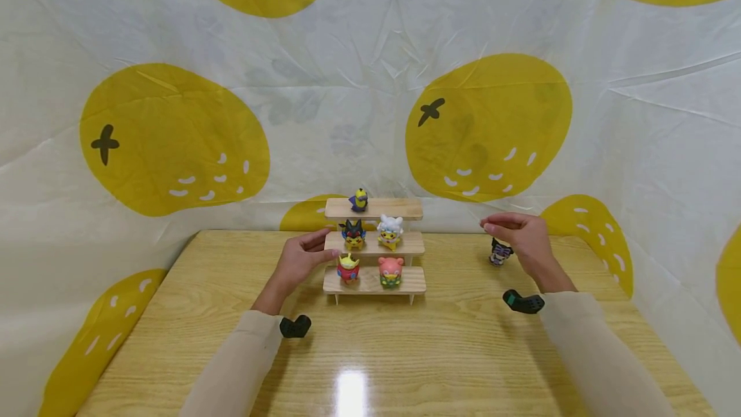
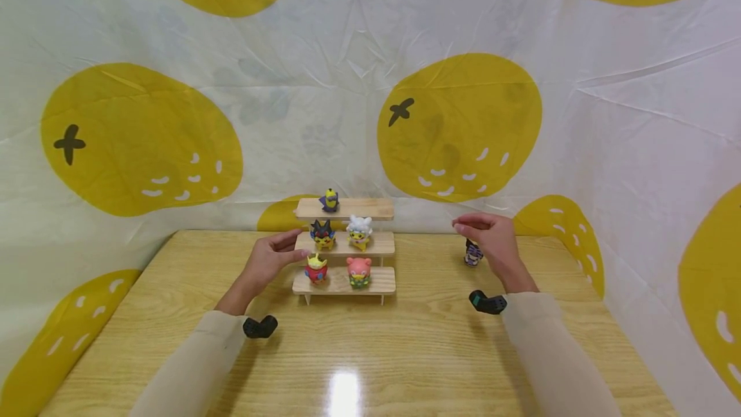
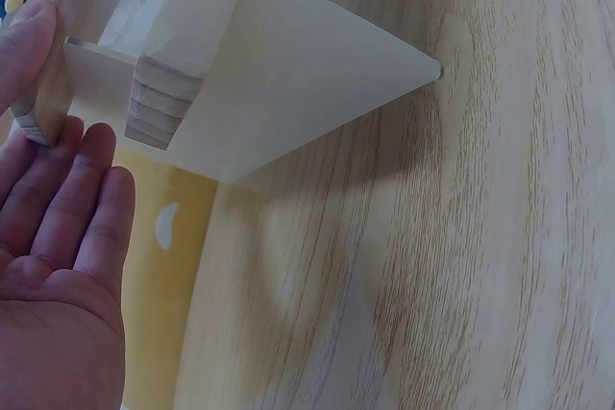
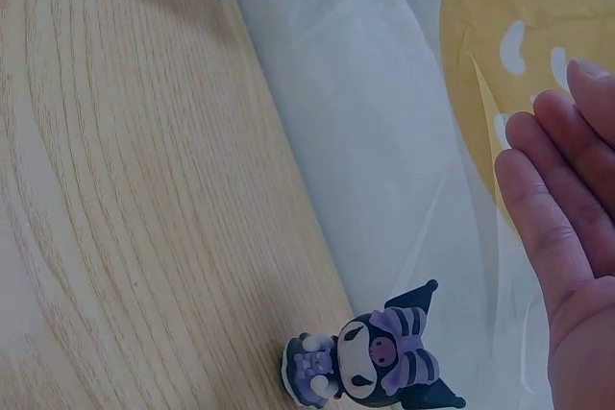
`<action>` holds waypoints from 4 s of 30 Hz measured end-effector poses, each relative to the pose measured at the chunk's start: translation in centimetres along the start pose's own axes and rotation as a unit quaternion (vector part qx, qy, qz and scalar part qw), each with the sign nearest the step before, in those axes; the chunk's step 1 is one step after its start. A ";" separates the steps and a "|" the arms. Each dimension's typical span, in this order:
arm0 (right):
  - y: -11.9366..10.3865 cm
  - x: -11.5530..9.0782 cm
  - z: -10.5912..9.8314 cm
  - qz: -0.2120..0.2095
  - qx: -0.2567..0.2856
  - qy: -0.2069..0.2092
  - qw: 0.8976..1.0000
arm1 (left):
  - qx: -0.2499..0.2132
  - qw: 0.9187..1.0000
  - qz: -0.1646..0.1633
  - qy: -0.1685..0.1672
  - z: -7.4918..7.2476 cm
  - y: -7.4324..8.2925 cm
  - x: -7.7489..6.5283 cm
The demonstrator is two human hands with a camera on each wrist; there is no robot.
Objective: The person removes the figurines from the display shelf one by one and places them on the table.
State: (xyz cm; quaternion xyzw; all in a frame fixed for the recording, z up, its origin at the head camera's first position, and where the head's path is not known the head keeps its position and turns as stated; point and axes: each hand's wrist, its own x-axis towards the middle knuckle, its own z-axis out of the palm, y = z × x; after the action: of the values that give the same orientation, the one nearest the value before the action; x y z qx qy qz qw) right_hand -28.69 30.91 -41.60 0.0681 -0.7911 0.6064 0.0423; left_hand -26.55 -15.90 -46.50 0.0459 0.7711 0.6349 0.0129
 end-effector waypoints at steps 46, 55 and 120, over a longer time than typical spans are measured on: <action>-3.4 0.2 2.9 -0.039 0.028 -0.036 0.998 | 0.003 1.000 -0.004 -0.002 0.0 0.0 -0.1; -4.3 0.4 4.2 -0.030 0.005 -0.040 0.999 | -0.001 1.000 -0.010 0.000 0.0 0.0 -0.2; -11.8 3.6 13.7 -0.009 -0.049 -0.132 0.990 | 0.010 1.000 0.004 -0.008 -0.1 0.0 -0.2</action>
State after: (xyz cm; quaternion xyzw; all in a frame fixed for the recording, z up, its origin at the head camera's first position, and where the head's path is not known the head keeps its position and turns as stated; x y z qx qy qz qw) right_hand -30.14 14.48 -33.42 0.1522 -0.8180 0.5521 -0.0534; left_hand -26.39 -16.01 -46.48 0.0541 0.7770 0.6269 0.0167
